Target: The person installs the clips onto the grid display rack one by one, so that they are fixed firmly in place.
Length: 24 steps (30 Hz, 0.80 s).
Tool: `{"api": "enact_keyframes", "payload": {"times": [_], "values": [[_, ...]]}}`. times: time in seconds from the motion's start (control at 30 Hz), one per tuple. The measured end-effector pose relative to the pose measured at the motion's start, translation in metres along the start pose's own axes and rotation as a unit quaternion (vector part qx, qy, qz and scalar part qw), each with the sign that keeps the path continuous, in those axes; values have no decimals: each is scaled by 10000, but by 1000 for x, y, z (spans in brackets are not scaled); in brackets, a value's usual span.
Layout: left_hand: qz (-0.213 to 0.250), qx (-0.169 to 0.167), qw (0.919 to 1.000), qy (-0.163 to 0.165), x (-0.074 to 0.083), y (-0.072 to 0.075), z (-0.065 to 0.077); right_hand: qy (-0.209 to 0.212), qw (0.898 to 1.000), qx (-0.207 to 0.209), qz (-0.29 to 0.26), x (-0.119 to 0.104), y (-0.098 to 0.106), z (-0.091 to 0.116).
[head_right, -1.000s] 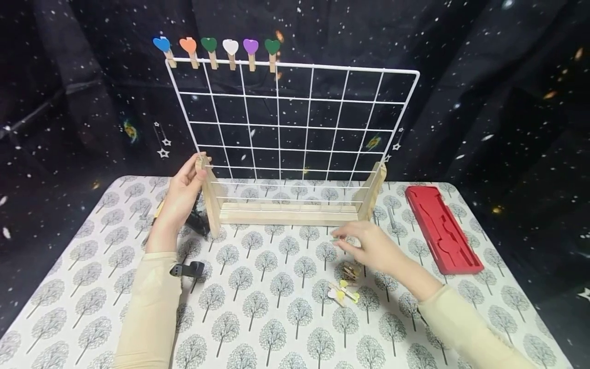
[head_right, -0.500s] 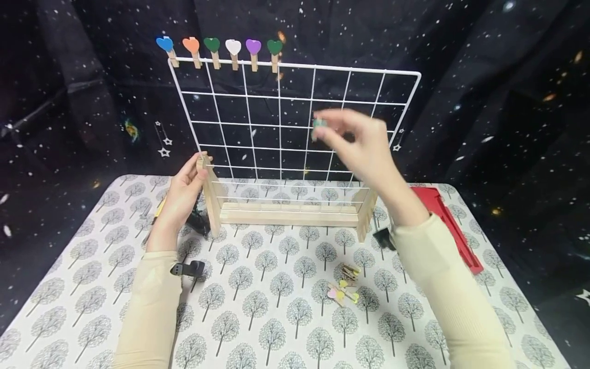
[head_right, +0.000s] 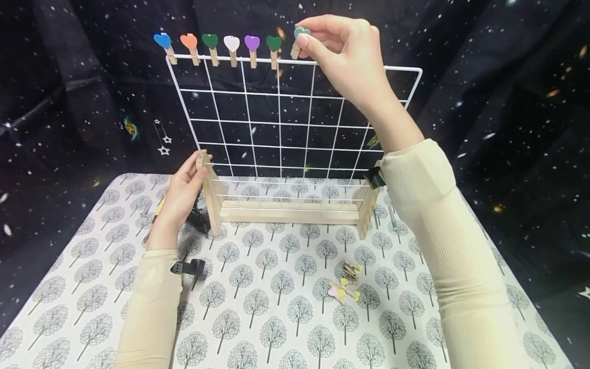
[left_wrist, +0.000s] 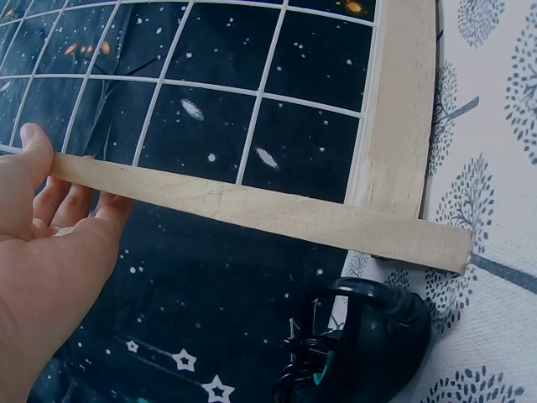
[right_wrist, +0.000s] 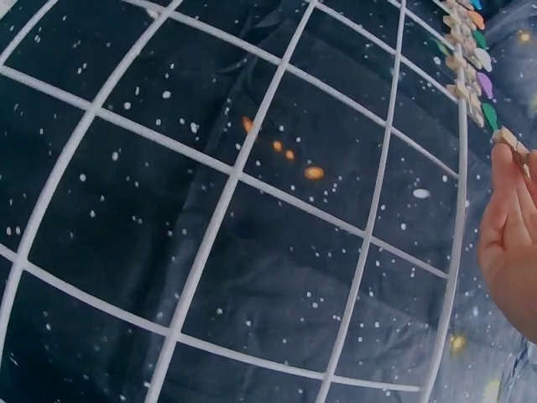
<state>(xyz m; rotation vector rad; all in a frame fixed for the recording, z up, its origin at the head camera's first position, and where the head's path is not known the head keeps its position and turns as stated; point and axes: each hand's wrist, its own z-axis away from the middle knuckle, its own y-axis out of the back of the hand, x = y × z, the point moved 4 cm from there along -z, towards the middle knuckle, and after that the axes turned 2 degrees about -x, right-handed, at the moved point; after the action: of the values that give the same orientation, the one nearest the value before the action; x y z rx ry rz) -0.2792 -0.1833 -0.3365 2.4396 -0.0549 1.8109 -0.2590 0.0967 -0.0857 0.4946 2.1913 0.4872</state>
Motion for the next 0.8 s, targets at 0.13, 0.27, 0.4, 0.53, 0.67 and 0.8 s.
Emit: {"api": "enact_keyframes", "payload": {"times": [0.13,0.27,0.4,0.53,0.67,0.8], "values": [[-94,2,9999,75,0,-1,1,-71,9993,-2,374,11,-2,-8],[-151,15,9998,97,-1,0,2,-10,9984,143,540,16,-6,-12],[-176,28,9998,58,0,-1,2,234,9971,270,678,16,-9,-14],[-147,46,9999,19,1,-1,1,329,9957,352,795,13,-11,-18],[-127,73,9999,17,0,-1,0,145,9957,261,878,11,-11,-21],[-164,46,9998,35,-5,1,-2,-154,9930,62,1167,13,-12,-21]]}}
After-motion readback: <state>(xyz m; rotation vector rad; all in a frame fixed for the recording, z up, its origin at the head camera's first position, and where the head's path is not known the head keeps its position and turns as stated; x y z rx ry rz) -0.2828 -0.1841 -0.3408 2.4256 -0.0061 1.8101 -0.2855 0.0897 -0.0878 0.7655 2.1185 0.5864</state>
